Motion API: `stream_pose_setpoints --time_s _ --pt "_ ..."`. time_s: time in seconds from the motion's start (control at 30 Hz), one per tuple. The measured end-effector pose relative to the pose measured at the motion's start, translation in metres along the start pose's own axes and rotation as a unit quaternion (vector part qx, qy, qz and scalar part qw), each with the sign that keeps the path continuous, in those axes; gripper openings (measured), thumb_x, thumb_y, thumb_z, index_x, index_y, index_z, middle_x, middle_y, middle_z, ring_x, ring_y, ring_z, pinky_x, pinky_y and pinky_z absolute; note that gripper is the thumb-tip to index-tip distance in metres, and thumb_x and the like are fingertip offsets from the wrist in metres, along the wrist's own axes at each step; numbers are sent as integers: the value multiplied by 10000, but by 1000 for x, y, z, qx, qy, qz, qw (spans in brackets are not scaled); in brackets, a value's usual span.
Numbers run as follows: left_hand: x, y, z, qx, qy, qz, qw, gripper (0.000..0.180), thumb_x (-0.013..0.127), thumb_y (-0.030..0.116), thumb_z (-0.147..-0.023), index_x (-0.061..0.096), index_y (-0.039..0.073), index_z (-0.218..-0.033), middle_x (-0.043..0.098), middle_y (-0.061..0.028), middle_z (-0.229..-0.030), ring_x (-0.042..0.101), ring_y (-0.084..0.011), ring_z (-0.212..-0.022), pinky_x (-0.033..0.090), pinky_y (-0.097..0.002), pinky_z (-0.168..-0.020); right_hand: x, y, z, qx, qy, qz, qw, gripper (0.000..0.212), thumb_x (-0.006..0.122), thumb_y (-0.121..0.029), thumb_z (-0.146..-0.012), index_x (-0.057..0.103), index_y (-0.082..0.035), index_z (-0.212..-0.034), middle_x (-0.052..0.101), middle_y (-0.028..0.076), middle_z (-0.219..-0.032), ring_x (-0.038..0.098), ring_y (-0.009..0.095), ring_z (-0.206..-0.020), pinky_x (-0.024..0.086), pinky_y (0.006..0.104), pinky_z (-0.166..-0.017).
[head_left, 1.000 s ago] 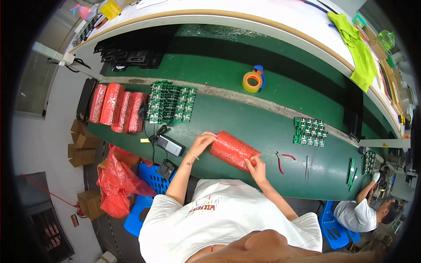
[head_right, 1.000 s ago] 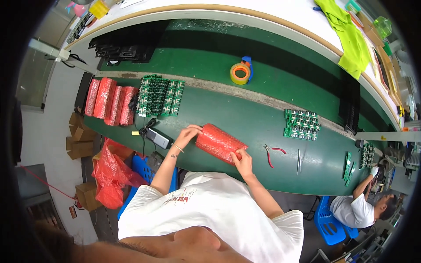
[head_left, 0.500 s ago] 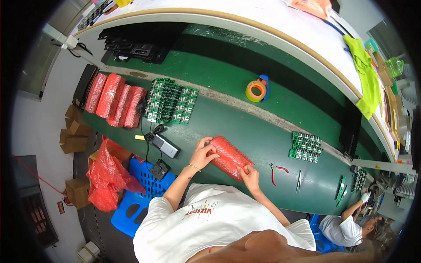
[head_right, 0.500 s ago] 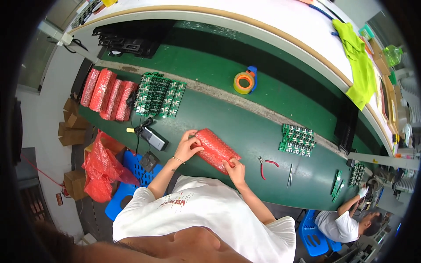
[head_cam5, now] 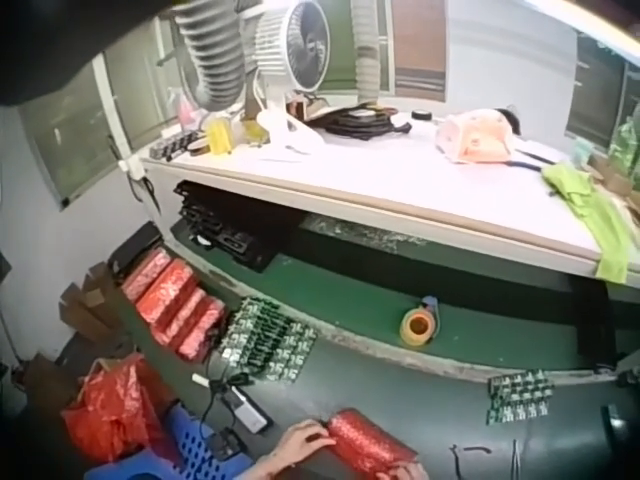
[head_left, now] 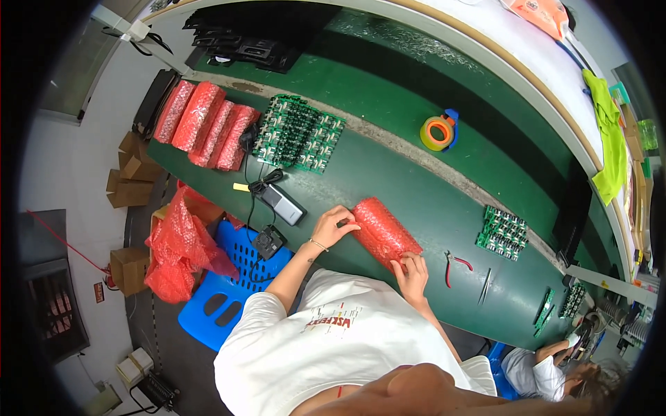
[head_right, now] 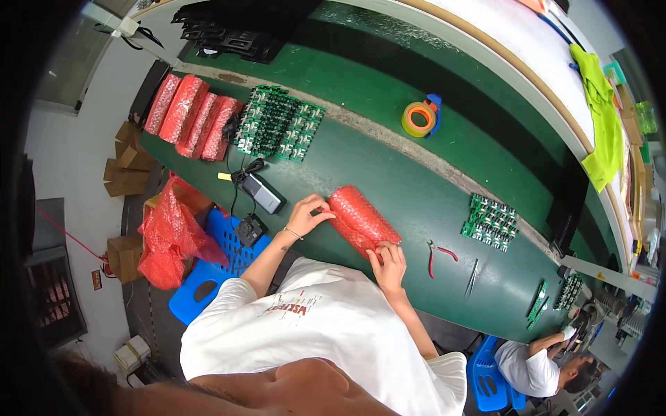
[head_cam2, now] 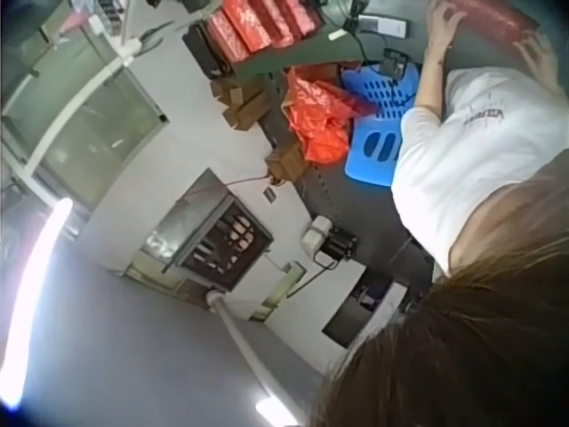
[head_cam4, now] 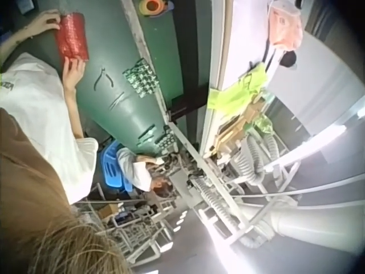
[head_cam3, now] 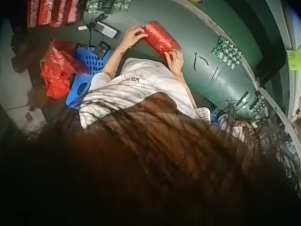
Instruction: The person packages printed circuit boards by placing them into bubble wrap bags and sealing the bags with tape using a tape dispenser.
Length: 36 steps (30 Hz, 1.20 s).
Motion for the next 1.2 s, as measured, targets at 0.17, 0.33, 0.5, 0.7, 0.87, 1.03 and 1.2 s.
stream_pose_setpoints --time_s 0.17,0.33,0.5,0.7,0.87,1.03,1.2 --pt "-2 -7 -4 22 -17 22 999 167 765 102 -742 625 35 -803 570 -19 -857 535 -139 -676 453 -238 -646 2 -7 -5 -17 5 39 999 150 704 -169 -800 599 -63 -804 595 49 -895 549 248 -774 456 327 -692" --pt "-2 -12 -21 14 -60 44 997 158 746 87 -759 608 32 -814 573 -19 -862 532 -140 -686 455 -254 -639 7 -4 -10 2 15 78 997 151 679 -191 -825 599 -68 -794 583 45 -845 560 255 -737 465 338 -664" --pt "4 -17 -53 52 -116 61 990 149 734 84 -765 598 42 -810 575 -16 -845 532 -141 -687 450 -262 -635 16 6 -11 44 33 84 995 165 659 -192 -839 577 -65 -773 576 63 -803 559 272 -702 464 350 -634" --pt "11 -22 -102 56 -208 59 975 145 723 135 -769 598 71 -804 582 -18 -814 523 -152 -657 439 -265 -627 20 10 -14 66 41 46 996 169 659 -164 -829 554 -58 -750 550 79 -729 530 278 -631 443 359 -587" --pt "16 -14 -117 3 -235 -32 972 191 739 196 -759 606 78 -829 605 -40 -920 541 -175 -743 457 -272 -709 26 17 -13 79 57 27 995 168 665 -134 -816 543 -54 -734 528 79 -684 496 271 -579 420 357 -554" --pt "24 43 -107 161 -112 -137 971 283 782 277 -695 627 100 -852 578 -58 -1178 542 -248 -1013 423 -338 -939 28 22 -15 87 68 13 994 181 670 -128 -809 537 -52 -711 518 70 -663 474 258 -552 409 350 -533" --pt "49 57 -108 284 -325 -233 871 329 797 327 -646 625 98 -807 536 -46 -1274 474 -268 -1203 324 -402 -1049 15 24 -27 102 -1 -20 995 204 682 -131 -798 540 -45 -680 512 57 -628 448 228 -515 396 332 -514"
Point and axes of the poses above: each hand's wrist, its own z-axis away from the middle knuckle, its own x-axis out of the palm, y = z × x, the point moved 3 cm from there along -z, towards the middle knuckle
